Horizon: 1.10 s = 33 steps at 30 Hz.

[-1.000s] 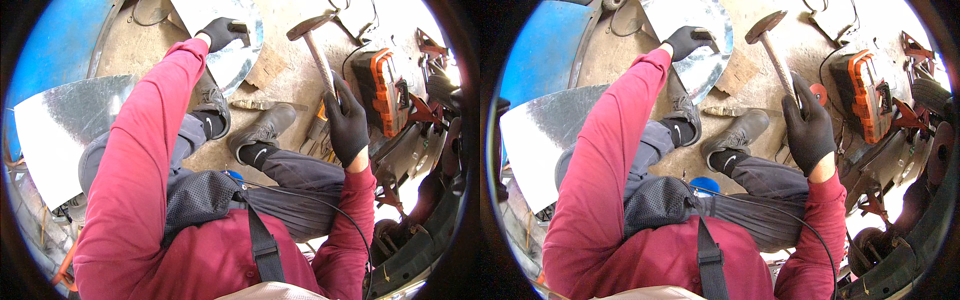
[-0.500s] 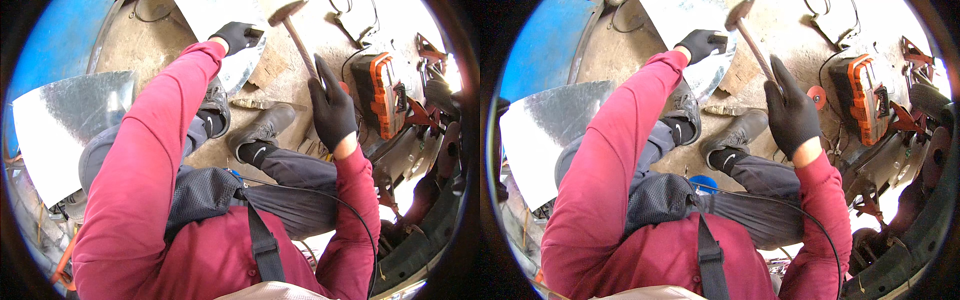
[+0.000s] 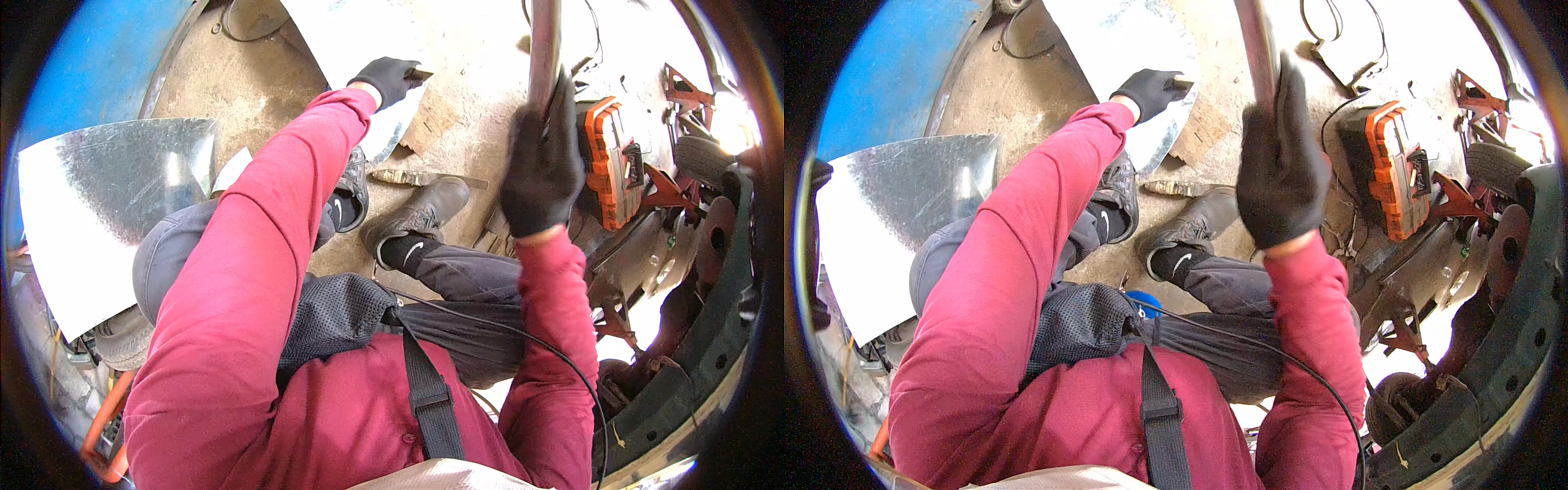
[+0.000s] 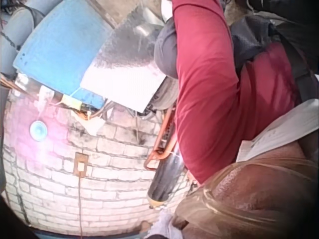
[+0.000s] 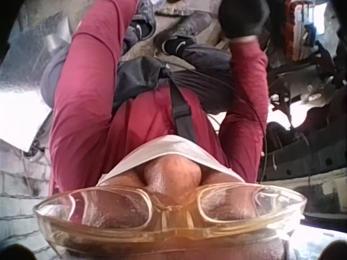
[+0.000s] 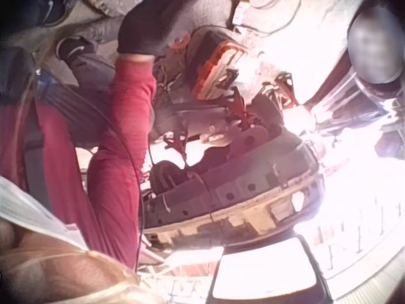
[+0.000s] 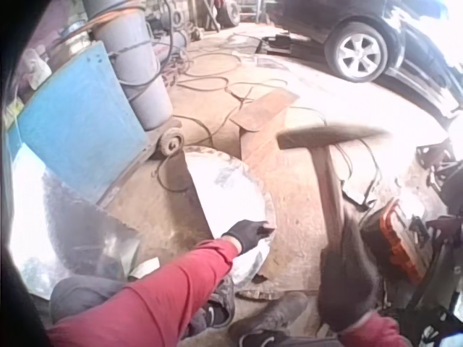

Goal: The person sits on the floor and uses a hammer to repeatedly strike a curved metal sheet, shaping it. They then use a metal file to smooth the edges of the sheet. The person briefly adjusts their head-mounted camera before resuming the filing action.

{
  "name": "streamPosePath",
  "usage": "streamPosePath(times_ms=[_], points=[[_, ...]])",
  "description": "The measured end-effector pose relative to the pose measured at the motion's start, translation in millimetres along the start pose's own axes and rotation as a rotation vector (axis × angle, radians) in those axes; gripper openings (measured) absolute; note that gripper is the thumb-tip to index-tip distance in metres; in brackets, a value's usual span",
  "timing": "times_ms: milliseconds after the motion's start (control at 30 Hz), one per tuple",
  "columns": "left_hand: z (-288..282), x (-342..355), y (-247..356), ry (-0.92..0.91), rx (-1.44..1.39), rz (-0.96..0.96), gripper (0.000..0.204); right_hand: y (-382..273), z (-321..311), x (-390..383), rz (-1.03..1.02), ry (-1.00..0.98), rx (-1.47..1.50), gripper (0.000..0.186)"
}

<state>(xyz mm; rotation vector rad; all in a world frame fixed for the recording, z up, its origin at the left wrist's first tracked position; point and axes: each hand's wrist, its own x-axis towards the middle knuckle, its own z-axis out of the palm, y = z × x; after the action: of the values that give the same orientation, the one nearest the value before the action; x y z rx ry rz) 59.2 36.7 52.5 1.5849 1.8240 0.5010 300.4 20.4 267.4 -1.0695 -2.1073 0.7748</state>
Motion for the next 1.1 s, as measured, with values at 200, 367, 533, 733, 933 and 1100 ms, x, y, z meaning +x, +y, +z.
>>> streamPosePath(times_ms=[200, 367, 533, 733, 933, 1100], points=[[11, -7, 8, -0.032, -0.013, 0.075, 0.024, 57, 11, -39, 0.454, -0.434, -0.302, 0.052], [4, -9, -4, 0.01, -0.327, -0.002, 0.026, 30, -5, -20, 0.267, -0.151, -0.087, 0.052], [5, -7, 1, 0.052, -0.177, -0.059, 0.027, -1, -10, -1, -0.023, 0.108, 0.044, 0.051], [0, 0, 31, -0.061, -0.03, -0.022, 0.026, 66, 3, -46, 0.341, -0.454, -0.379, 0.052], [14, -1, 2, 0.039, -0.273, -0.038, 0.024, 26, -15, -11, 0.063, -0.036, 0.012, 0.054], [8, 0, 5, 0.068, -0.167, -0.056, 0.026, 20, -12, -12, -0.051, 0.027, -0.071, 0.056]])
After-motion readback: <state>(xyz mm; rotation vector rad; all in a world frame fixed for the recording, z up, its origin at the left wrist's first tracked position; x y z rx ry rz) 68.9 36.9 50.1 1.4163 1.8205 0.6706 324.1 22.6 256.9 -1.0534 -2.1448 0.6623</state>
